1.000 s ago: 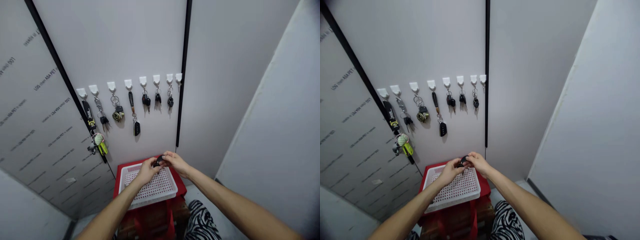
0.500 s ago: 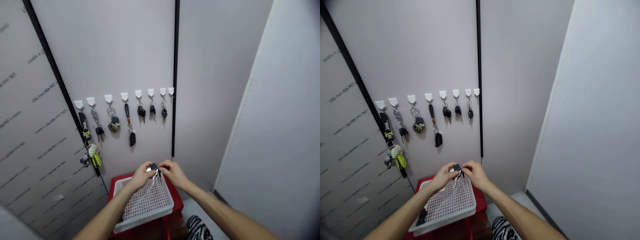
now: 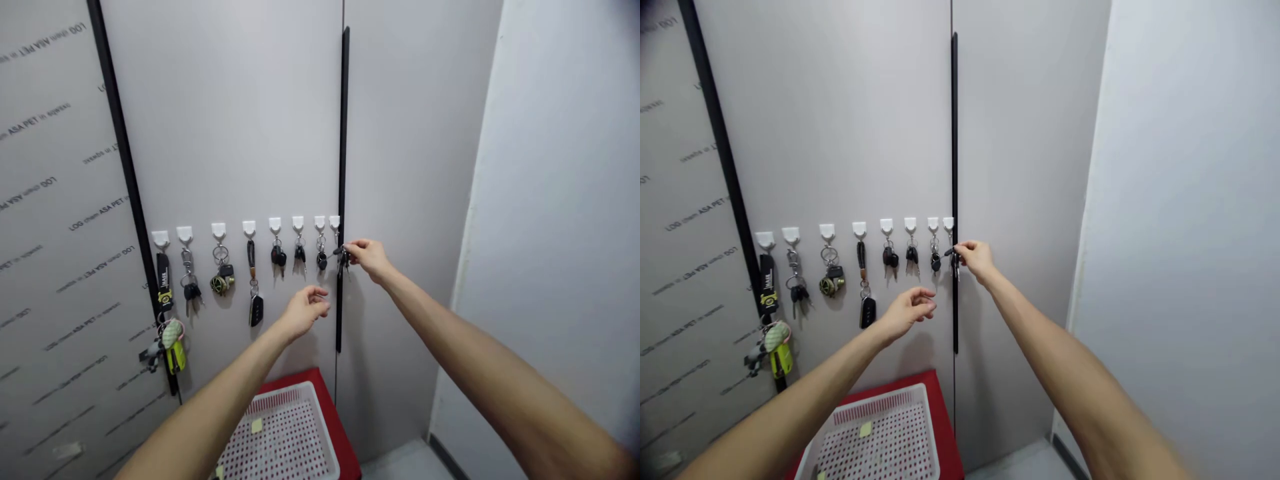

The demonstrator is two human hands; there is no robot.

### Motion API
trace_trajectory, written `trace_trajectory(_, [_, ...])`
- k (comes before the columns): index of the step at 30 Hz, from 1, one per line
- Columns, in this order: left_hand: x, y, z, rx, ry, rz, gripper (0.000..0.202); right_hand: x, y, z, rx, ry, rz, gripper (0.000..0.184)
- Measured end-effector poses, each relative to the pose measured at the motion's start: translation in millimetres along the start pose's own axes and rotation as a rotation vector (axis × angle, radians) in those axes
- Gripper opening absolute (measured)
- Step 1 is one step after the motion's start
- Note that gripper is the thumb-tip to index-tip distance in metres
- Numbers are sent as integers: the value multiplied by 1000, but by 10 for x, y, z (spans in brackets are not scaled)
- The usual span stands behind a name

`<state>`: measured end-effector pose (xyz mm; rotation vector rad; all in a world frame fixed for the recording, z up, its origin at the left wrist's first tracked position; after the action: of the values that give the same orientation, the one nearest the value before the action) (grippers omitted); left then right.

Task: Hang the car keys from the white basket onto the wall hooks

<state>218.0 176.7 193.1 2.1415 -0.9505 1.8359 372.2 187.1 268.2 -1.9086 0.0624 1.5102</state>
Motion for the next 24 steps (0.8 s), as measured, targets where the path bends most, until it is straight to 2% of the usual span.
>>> trace_trajectory(3, [44, 4, 9, -2, -23, 15, 17, -125, -210, 17, 79, 63, -38, 9])
trace_trajectory(7, [-58, 68, -52, 6, -50, -2, 17, -139, -354, 52, 184, 179, -36, 11])
trace_trajectory(15, [-418, 198, -241, 31, -62, -82, 20, 49, -279, 70, 225, 213, -55, 17])
trace_trajectory(18, [-584, 286, -327, 64, -26, -120, 20, 100, -168, -19, 289, 321, -80, 21])
trace_trajectory(21, [-859, 424, -486, 129, 59, -151, 21, 245, 104, -49, 364, 408, -88, 24])
trace_trajectory(23, [-1086, 535, -655, 201, 97, -170, 23, 452, 357, 132, 260, 438, -83, 26])
trace_trajectory(24, [-1188, 594, -762, 251, 98, -181, 24, 590, 497, 314, 125, 445, -69, 28])
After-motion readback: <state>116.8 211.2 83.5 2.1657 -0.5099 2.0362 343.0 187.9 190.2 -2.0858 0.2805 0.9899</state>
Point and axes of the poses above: each hand's wrist, its own y-axis away from the middle knuckle, its own z-axis out of the palm, x = y × z, the point moved 8 cm from there along -y, towards the middle knuckle, and after that the axes turned 2 degrees about z, right-handed, at the moved point
